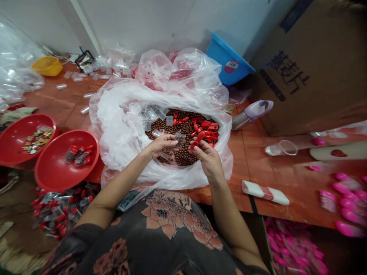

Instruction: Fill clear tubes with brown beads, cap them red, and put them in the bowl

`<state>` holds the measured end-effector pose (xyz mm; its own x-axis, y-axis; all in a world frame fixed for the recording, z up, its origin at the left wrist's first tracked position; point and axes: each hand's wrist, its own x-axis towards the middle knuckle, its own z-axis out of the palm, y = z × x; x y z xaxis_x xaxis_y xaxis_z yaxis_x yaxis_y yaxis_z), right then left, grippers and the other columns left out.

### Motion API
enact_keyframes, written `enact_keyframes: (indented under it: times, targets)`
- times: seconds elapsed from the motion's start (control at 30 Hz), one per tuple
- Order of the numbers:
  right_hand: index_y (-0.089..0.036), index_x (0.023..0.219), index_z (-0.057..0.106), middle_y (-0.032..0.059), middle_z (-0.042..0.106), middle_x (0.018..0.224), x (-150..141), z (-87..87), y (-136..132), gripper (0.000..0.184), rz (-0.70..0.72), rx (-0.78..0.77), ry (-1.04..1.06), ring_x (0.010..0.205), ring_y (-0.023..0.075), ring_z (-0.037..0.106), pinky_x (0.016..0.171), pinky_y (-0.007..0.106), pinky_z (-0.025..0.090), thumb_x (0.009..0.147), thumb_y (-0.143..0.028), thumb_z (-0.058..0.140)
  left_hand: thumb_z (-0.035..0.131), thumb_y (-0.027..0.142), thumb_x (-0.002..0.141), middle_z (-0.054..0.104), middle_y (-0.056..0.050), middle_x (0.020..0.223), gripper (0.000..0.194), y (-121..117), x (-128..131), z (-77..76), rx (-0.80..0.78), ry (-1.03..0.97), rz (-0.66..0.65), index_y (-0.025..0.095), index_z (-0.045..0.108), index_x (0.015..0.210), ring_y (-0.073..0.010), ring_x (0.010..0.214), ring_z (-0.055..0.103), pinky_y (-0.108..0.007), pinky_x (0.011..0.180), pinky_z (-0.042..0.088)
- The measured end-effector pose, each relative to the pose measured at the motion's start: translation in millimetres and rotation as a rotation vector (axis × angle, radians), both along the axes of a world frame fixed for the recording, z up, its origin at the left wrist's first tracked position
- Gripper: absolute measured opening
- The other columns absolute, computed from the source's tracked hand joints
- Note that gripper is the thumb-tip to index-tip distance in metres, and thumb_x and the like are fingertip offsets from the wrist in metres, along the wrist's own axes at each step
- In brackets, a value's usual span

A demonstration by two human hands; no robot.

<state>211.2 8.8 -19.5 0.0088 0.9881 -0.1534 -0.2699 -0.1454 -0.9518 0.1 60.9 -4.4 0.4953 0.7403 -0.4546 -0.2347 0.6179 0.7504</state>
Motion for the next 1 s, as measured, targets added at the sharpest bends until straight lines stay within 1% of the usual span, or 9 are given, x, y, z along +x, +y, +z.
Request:
enact_keyframes:
  times: [0.07,0.17,0.27,0.37,0.5,0.67,0.8,0.87,1.0]
  targets:
    - [-0.031,0.113,0.067,0.0013,0.073,0.112,-3.2,3.9,-1.7,0.04,0.01,0.004,0.021,0.098,0.0172,0.068,0.084,0.033,0.057,0.075,-0.039,0.077,0.082,0.018,0.07,0.074,-0.007,0.095,0.038,-13.6,0.1,-2.8,-0.021,-0.015,0.045,0.014,0.068,0.105,-0.0134,0.073,0.072,-0.025,0.073,0.057]
    - [-0.031,0.119,0.064,0.0019,0.074,0.11,-7.0,7.3,-4.8,0.043,0.002,0.022,0.01,0.099,0.0167,0.067,0.079,0.03,0.057,0.078,-0.039,0.075,0.079,0.011,0.068,0.074,-0.007,0.101,0.048,-29.2,0.1,-5.9,-0.003,-0.039,0.101,0.017,0.068,0.114,-0.0136,0.077,0.072,-0.024,0.074,0.058]
    - [-0.031,0.119,0.063,0.0016,0.073,0.106,-7.8,8.1,-7.0,0.044,0.021,-0.008,-0.019,0.09,0.0161,0.068,0.073,0.03,0.057,0.078,-0.042,0.074,0.078,0.008,0.066,0.074,-0.007,0.103,0.051,-37.9,-1.3,-5.1,0.028,-0.011,0.105,0.017,0.07,0.115,-0.0133,0.079,0.071,-0.024,0.076,0.058]
    - [-0.031,0.114,0.065,-0.0001,0.071,0.102,-7.8,7.0,-8.0,0.046,0.022,-0.051,-0.013,0.082,0.0148,0.068,0.073,0.031,0.058,0.073,-0.043,0.079,0.076,0.007,0.064,0.074,-0.008,0.106,0.052,-41.3,-3.0,-2.4,0.039,0.003,0.108,0.015,0.071,0.115,-0.0133,0.082,0.07,-0.025,0.078,0.057]
    - [-0.031,0.109,0.07,-0.0013,0.071,0.103,-9.9,2.9,-7.4,0.043,0.009,-0.034,-0.039,0.084,0.014,0.066,0.078,0.032,0.057,0.068,-0.037,0.082,0.074,0.009,0.065,0.073,-0.009,0.112,0.05,-42.9,-3.6,-1.1,0.057,0.013,0.101,0.015,0.073,0.114,-0.0126,0.083,0.069,-0.026,0.082,0.055]
    - [-0.033,0.112,0.072,-0.0012,0.074,0.106,-14.2,-2.3,-2.0,0.036,0.006,0.019,-0.135,0.09,0.0161,0.067,0.084,0.036,0.055,0.076,-0.038,0.075,0.074,0.012,0.067,0.074,-0.01,0.107,0.048,-43.9,-0.8,-4.1,0.054,0.037,0.057,0.015,0.074,0.114,-0.0122,0.077,0.068,-0.028,0.081,0.055]
    - [-0.036,0.118,0.07,-0.0016,0.071,0.123,-18.6,-2.3,1.1,0.036,0.046,0.093,-0.177,0.113,0.0191,0.065,0.102,0.041,0.05,0.082,-0.037,0.069,0.072,0.013,0.068,0.074,-0.012,0.107,0.044,-45.4,0.6,-4.4,0.021,0.013,0.026,0.014,0.075,0.112,-0.0138,0.076,0.069,-0.029,0.081,0.056]
    - [-0.034,0.119,0.07,-0.001,0.07,0.127,-20.0,-0.9,0.9,0.037,0.066,0.106,-0.188,0.119,0.0201,0.063,0.107,0.044,0.046,0.082,-0.037,0.07,0.072,0.013,0.069,0.074,-0.013,0.107,0.045,-46.7,0.0,-4.2,0.019,0.008,0.002,0.015,0.074,0.113,-0.0139,0.075,0.07,-0.03,0.08,0.056]
    - [-0.03,0.116,0.073,0.0005,0.072,0.122,-19.5,3.8,-1.3,0.036,0.096,0.127,-0.258,0.117,0.0216,0.064,0.11,0.046,0.044,0.081,-0.038,0.071,0.076,0.012,0.067,0.074,-0.013,0.111,0.052,-48.6,-2.7,-4.6,0.076,0.027,-0.041,0.017,0.072,0.118,-0.0142,0.079,0.07,-0.029,0.082,0.055]
